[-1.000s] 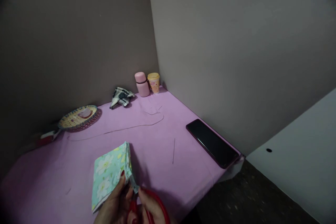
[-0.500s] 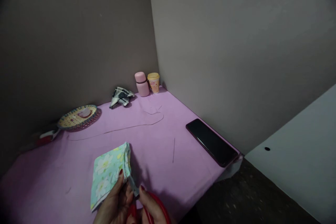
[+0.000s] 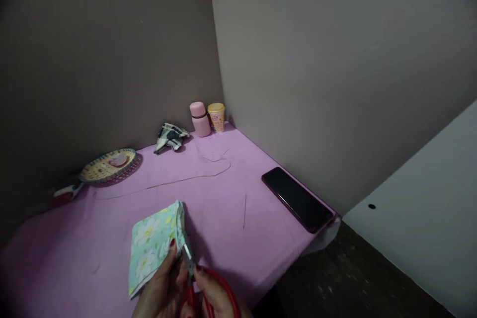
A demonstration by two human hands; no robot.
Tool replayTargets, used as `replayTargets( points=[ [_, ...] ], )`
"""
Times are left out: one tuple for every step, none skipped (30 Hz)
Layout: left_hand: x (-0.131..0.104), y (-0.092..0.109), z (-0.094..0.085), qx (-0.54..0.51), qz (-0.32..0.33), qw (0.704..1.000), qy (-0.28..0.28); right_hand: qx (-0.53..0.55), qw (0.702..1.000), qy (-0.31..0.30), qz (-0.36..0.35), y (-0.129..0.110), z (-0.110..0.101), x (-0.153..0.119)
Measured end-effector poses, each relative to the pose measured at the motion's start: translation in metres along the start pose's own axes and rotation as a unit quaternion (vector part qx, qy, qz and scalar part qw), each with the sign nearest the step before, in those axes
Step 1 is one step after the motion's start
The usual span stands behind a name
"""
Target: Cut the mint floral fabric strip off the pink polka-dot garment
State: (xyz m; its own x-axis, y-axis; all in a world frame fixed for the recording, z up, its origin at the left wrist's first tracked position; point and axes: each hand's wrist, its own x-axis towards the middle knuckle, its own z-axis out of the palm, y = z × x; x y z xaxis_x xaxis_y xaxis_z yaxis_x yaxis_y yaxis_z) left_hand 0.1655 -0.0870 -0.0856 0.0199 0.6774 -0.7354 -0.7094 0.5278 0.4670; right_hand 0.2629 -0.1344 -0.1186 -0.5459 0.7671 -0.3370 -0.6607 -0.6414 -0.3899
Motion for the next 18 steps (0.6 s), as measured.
replayTargets(
  points=[
    [0.0,-0.001,0.0,0.001,-0.008,1.0,-0.001,0.003,1.0,-0.017,0.018,0.0,0.0,0.002],
    [0.0,-0.001,0.0,0.005,-0.015,1.0,0.0,0.006,0.999,-0.032,0.039,-0.001,0.0,0.005],
    [0.0,-0.001,0.0,0.009,-0.016,1.0,0.0,0.008,0.998,-0.034,0.054,-0.001,0.0,0.006],
    [0.0,-0.002,0.0,0.012,-0.012,1.0,0.002,0.007,0.998,-0.025,0.065,-0.001,-0.001,0.007],
    [0.0,-0.002,0.001,0.012,-0.003,1.0,0.005,0.001,0.997,-0.013,0.076,-0.001,-0.002,0.007],
    [0.001,-0.002,0.001,0.009,0.007,1.0,0.01,-0.001,0.997,0.005,0.071,-0.001,-0.002,0.006],
    [0.002,-0.001,0.001,0.004,0.015,1.0,0.014,-0.006,0.998,0.024,0.057,-0.001,-0.003,0.004],
    [0.003,-0.001,0.001,-0.001,0.021,1.0,0.014,-0.015,0.998,0.041,0.036,-0.001,-0.003,0.002],
    [0.003,0.0,0.001,-0.003,0.022,1.0,0.013,-0.028,0.998,0.052,0.011,0.0,-0.003,0.0],
    [0.004,0.0,0.0,-0.001,0.02,1.0,0.013,-0.042,0.997,0.055,-0.016,0.0,-0.003,-0.003],
    [0.004,0.0,-0.001,0.001,0.017,1.0,0.015,-0.051,0.996,0.058,-0.04,0.001,-0.004,-0.004],
    [0.004,0.0,-0.001,0.004,0.016,1.0,0.018,-0.057,0.995,0.061,-0.055,0.002,-0.004,-0.005],
    [0.004,0.0,-0.002,0.006,0.017,1.0,0.022,-0.061,0.994,0.062,-0.06,0.003,-0.004,-0.005],
    [0.004,0.0,-0.003,0.007,0.02,1.0,0.023,-0.058,0.994,0.064,-0.063,0.004,-0.004,-0.004],
    [0.004,-0.001,-0.004,0.007,0.019,1.0,0.02,-0.047,0.995,0.063,-0.06,0.005,-0.004,-0.002],
    [0.003,-0.002,-0.004,0.008,0.014,1.0,0.014,-0.033,0.996,0.057,-0.055,0.006,-0.003,0.0],
    [0.003,-0.002,-0.005,0.011,0.003,1.0,0.007,-0.017,0.997,0.048,-0.049,0.006,-0.002,0.002],
    [0.002,-0.002,-0.005,0.016,-0.014,1.0,-0.002,0.001,0.998,0.036,-0.042,0.005,-0.001,0.004]
  ],
)
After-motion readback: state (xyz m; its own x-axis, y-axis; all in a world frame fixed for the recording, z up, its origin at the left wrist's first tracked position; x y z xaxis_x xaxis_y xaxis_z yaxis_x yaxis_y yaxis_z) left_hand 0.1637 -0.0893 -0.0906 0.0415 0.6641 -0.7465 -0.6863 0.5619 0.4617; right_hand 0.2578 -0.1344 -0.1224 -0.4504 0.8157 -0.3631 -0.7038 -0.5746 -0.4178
